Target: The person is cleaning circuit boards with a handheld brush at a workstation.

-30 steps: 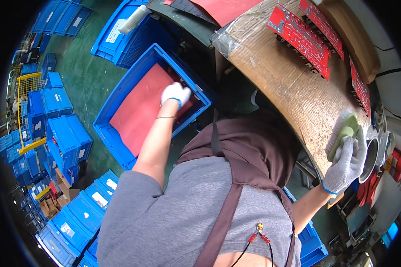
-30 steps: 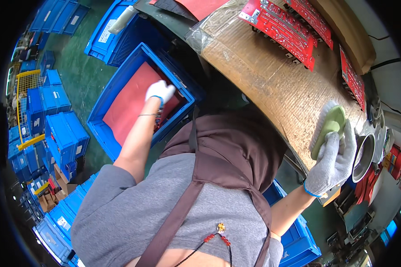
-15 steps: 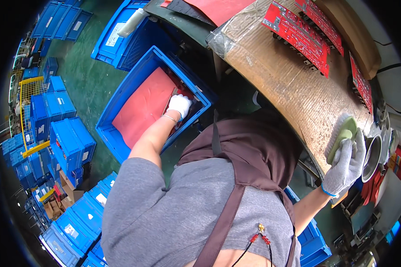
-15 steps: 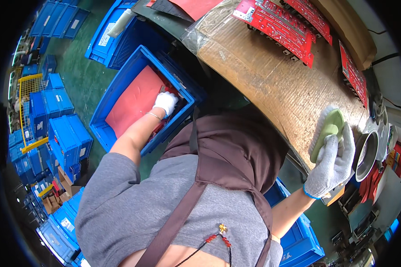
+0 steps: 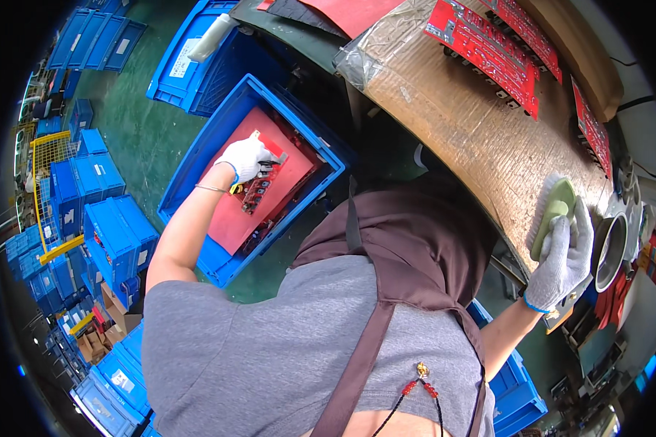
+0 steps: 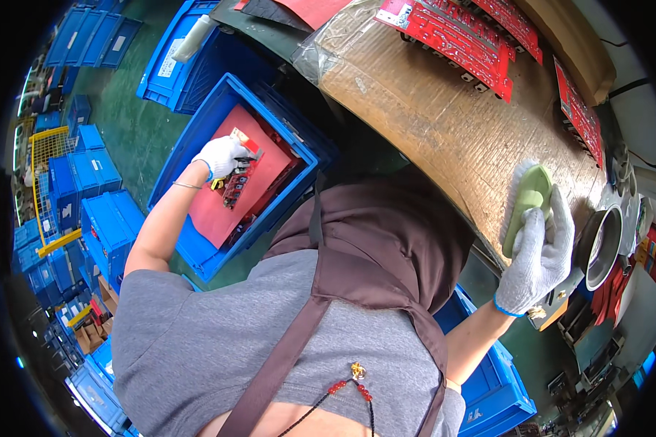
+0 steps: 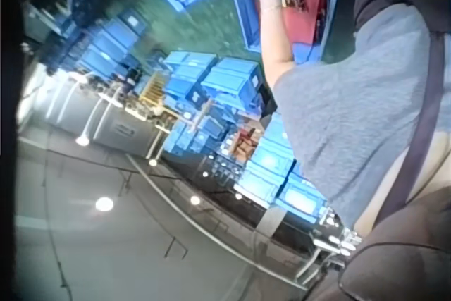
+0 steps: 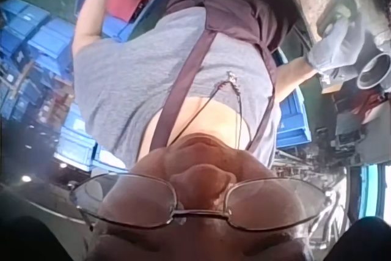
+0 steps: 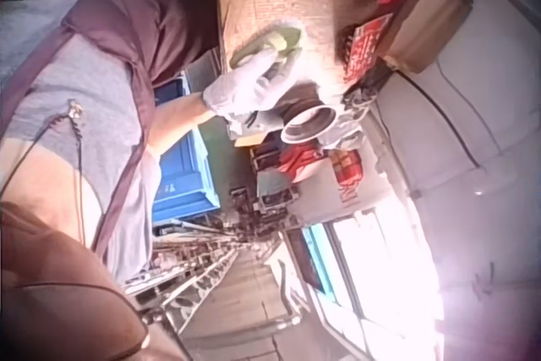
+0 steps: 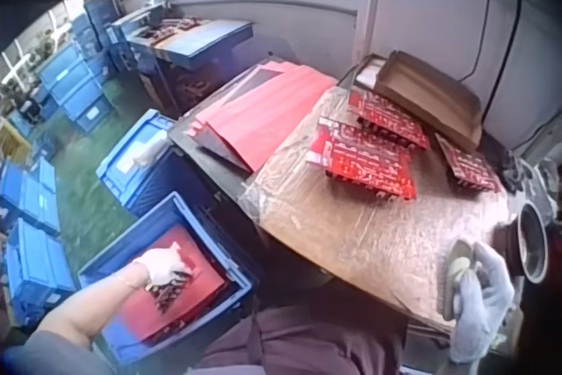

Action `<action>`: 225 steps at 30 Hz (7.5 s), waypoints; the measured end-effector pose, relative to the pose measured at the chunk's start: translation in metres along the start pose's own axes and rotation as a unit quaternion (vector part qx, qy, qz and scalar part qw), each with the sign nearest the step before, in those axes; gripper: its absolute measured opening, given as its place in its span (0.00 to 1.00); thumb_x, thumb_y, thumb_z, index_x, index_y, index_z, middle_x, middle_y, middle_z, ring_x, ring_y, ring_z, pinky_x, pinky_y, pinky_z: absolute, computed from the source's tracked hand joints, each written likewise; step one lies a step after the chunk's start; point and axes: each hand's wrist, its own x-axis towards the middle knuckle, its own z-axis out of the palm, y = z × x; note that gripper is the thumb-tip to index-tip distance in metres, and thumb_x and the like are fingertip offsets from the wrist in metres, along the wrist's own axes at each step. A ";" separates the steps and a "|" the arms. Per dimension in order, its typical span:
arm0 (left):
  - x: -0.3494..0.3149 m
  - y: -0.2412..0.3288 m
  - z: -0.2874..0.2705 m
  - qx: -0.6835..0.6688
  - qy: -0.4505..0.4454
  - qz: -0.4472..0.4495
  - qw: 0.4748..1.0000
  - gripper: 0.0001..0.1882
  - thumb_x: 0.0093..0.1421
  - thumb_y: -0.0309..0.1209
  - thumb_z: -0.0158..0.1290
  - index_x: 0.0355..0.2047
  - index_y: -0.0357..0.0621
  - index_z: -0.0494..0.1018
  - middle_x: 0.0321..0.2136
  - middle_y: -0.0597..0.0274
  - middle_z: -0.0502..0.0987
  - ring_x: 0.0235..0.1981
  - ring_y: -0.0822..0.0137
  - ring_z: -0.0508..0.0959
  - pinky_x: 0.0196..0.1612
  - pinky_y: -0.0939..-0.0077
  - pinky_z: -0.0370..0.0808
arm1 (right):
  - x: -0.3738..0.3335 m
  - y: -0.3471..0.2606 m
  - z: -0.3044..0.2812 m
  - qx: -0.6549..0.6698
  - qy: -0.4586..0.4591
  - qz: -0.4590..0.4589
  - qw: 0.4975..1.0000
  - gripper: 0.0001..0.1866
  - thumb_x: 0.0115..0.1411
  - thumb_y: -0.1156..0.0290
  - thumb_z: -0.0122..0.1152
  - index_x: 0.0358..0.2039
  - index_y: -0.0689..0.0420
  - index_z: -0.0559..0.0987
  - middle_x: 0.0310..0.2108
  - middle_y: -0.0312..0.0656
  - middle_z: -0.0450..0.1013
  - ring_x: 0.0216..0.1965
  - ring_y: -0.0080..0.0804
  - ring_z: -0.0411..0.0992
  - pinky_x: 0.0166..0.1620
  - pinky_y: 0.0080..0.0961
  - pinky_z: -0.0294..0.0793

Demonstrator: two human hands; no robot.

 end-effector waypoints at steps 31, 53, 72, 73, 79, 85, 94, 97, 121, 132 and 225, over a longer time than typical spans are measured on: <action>0.004 0.041 -0.056 -0.552 0.040 -0.134 0.822 0.15 0.65 0.37 0.54 0.42 0.37 0.80 0.28 0.55 0.81 0.26 0.62 0.81 0.30 0.69 0.79 | 0.006 -0.001 -0.062 0.037 0.064 0.001 0.997 0.23 0.64 0.81 0.61 0.60 0.68 0.74 0.54 0.44 0.75 0.55 0.28 0.73 0.59 0.25 0.72; 0.079 0.245 -0.217 -0.771 0.182 0.151 0.591 0.12 0.70 0.33 0.52 0.51 0.43 0.74 0.36 0.67 0.82 0.22 0.81 0.78 0.14 0.89 0.59 | 0.199 0.198 -0.229 -0.264 0.103 0.108 0.953 0.18 0.58 0.66 0.66 0.49 0.56 0.83 0.28 0.38 0.79 0.26 0.24 0.75 0.30 0.26 0.74; 0.053 0.358 -0.133 -0.828 -0.009 0.229 0.512 0.25 0.76 0.44 0.42 0.66 0.44 0.62 0.54 0.55 0.74 0.51 0.60 0.78 0.50 0.55 0.81 | 0.037 -0.007 0.036 -0.065 -0.124 -0.181 0.974 0.18 0.63 0.73 0.61 0.53 0.62 0.81 0.42 0.44 0.82 0.40 0.27 0.79 0.44 0.26 0.78; 0.055 0.357 -0.130 -0.839 -0.003 0.263 0.476 0.24 0.77 0.44 0.40 0.66 0.44 0.62 0.55 0.54 0.73 0.55 0.58 0.77 0.54 0.52 0.79 | 0.054 -0.005 0.032 -0.067 -0.123 -0.177 0.974 0.18 0.63 0.73 0.61 0.53 0.62 0.81 0.42 0.44 0.82 0.40 0.27 0.79 0.44 0.26 0.78; 0.060 0.353 -0.140 -0.852 -0.055 0.226 0.469 0.34 0.76 0.56 0.30 0.68 0.44 0.61 0.59 0.56 0.73 0.56 0.60 0.76 0.57 0.55 0.76 | 0.059 0.013 -0.003 -0.025 -0.104 -0.056 0.993 0.18 0.62 0.77 0.57 0.52 0.63 0.82 0.42 0.46 0.83 0.39 0.31 0.81 0.45 0.25 0.80; 0.059 0.346 -0.140 -0.859 -0.077 0.219 0.456 0.48 0.70 0.69 0.23 0.71 0.38 0.53 0.61 0.47 0.69 0.59 0.51 0.75 0.59 0.50 0.75 | 0.093 0.004 -0.001 -0.047 -0.177 -0.005 0.983 0.17 0.63 0.76 0.59 0.53 0.63 0.82 0.42 0.46 0.83 0.37 0.27 0.81 0.42 0.23 0.81; 0.067 0.344 -0.136 -0.868 -0.091 0.225 0.434 0.52 0.66 0.74 0.21 0.67 0.38 0.58 0.53 0.50 0.76 0.54 0.54 0.77 0.55 0.52 0.77 | 0.077 -0.019 0.016 -0.020 -0.308 -0.084 0.948 0.13 0.61 0.77 0.66 0.47 0.65 0.84 0.42 0.40 0.84 0.43 0.25 0.80 0.50 0.24 0.77; 0.070 0.342 -0.128 -0.874 -0.084 0.219 0.426 0.53 0.65 0.75 0.21 0.67 0.38 0.58 0.54 0.49 0.75 0.53 0.53 0.78 0.55 0.51 0.77 | 0.102 0.037 -0.054 0.020 -0.233 0.051 0.971 0.14 0.63 0.79 0.62 0.49 0.66 0.83 0.43 0.46 0.82 0.46 0.30 0.80 0.50 0.24 0.80; 0.067 0.359 -0.142 -0.791 -0.018 0.265 0.552 0.26 0.72 0.38 0.53 0.63 0.38 0.63 0.51 0.55 0.76 0.47 0.65 0.80 0.47 0.66 0.84 | 0.141 0.059 -0.094 -0.030 -0.232 0.055 0.971 0.13 0.61 0.75 0.65 0.45 0.65 0.85 0.42 0.45 0.83 0.42 0.28 0.81 0.51 0.27 0.80; 0.062 0.349 -0.145 -0.724 -0.015 0.266 0.636 0.28 0.69 0.30 0.56 0.63 0.30 0.60 0.52 0.49 0.76 0.48 0.62 0.81 0.50 0.64 0.83 | 0.155 0.028 -0.052 0.006 -0.302 0.045 0.952 0.14 0.61 0.72 0.64 0.47 0.64 0.85 0.43 0.45 0.83 0.45 0.30 0.81 0.53 0.28 0.79; 0.067 0.343 -0.160 -0.865 -0.168 0.180 0.436 0.58 0.63 0.77 0.18 0.71 0.33 0.52 0.62 0.40 0.69 0.61 0.44 0.73 0.63 0.41 0.70 | 0.068 0.024 -0.080 -0.004 -0.250 0.025 0.968 0.16 0.59 0.74 0.65 0.48 0.63 0.84 0.43 0.44 0.83 0.42 0.26 0.80 0.50 0.24 0.79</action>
